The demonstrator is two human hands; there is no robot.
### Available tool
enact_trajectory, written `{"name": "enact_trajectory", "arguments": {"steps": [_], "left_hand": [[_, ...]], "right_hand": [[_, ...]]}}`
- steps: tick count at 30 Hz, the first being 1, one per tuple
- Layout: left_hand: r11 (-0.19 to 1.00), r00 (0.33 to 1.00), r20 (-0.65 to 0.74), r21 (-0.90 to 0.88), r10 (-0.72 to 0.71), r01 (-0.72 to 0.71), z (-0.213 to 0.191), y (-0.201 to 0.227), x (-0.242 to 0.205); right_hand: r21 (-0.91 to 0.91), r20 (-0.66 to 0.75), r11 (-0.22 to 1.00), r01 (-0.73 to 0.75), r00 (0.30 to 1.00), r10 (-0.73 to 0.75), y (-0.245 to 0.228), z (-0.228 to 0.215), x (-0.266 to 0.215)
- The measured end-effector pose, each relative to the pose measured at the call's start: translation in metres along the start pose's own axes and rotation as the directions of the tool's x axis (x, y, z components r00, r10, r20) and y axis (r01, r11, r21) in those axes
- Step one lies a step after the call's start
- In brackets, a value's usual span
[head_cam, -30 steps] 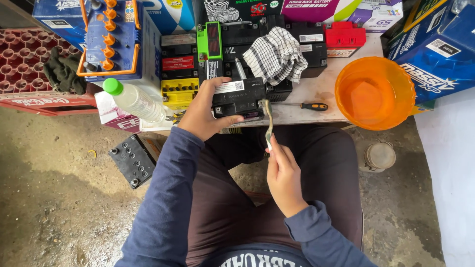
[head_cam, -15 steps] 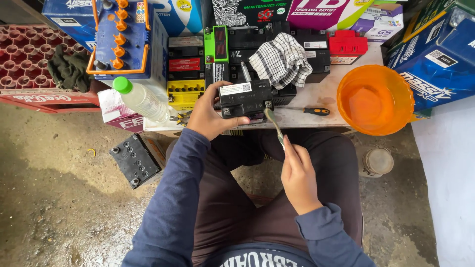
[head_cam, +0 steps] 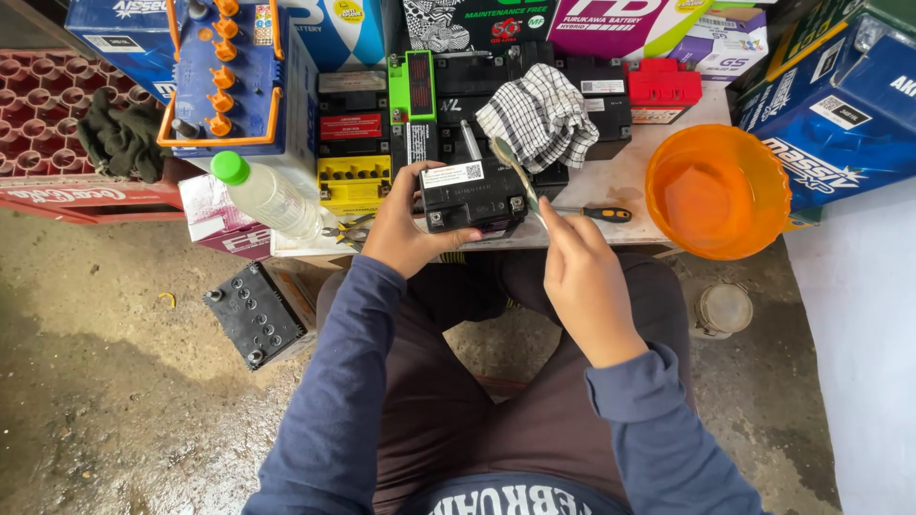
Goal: Repairing or maintaining a small lead-acid battery using a screwdriver
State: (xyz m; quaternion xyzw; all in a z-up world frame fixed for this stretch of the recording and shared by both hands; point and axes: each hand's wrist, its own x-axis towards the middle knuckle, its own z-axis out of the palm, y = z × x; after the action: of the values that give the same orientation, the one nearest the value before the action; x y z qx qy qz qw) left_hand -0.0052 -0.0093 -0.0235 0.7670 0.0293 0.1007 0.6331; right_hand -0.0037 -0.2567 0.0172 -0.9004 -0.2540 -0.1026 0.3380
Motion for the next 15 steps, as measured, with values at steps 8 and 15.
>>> {"name": "enact_trajectory", "arguments": {"steps": [8,15], "left_hand": [[1.0,1.0,-0.004,-0.006,0.004,-0.004,0.001,-0.002,-0.001],[1.0,1.0,-0.02,0.015,0.023,-0.023,0.003,-0.002,0.0]], "right_hand": [[-0.014,0.06,0.995,-0.102,0.993,0.102,-0.007,-0.02,-0.023],[0.013,0.048,0.997,-0.081,0.996,0.08,-0.008,-0.012,0.0]]}}
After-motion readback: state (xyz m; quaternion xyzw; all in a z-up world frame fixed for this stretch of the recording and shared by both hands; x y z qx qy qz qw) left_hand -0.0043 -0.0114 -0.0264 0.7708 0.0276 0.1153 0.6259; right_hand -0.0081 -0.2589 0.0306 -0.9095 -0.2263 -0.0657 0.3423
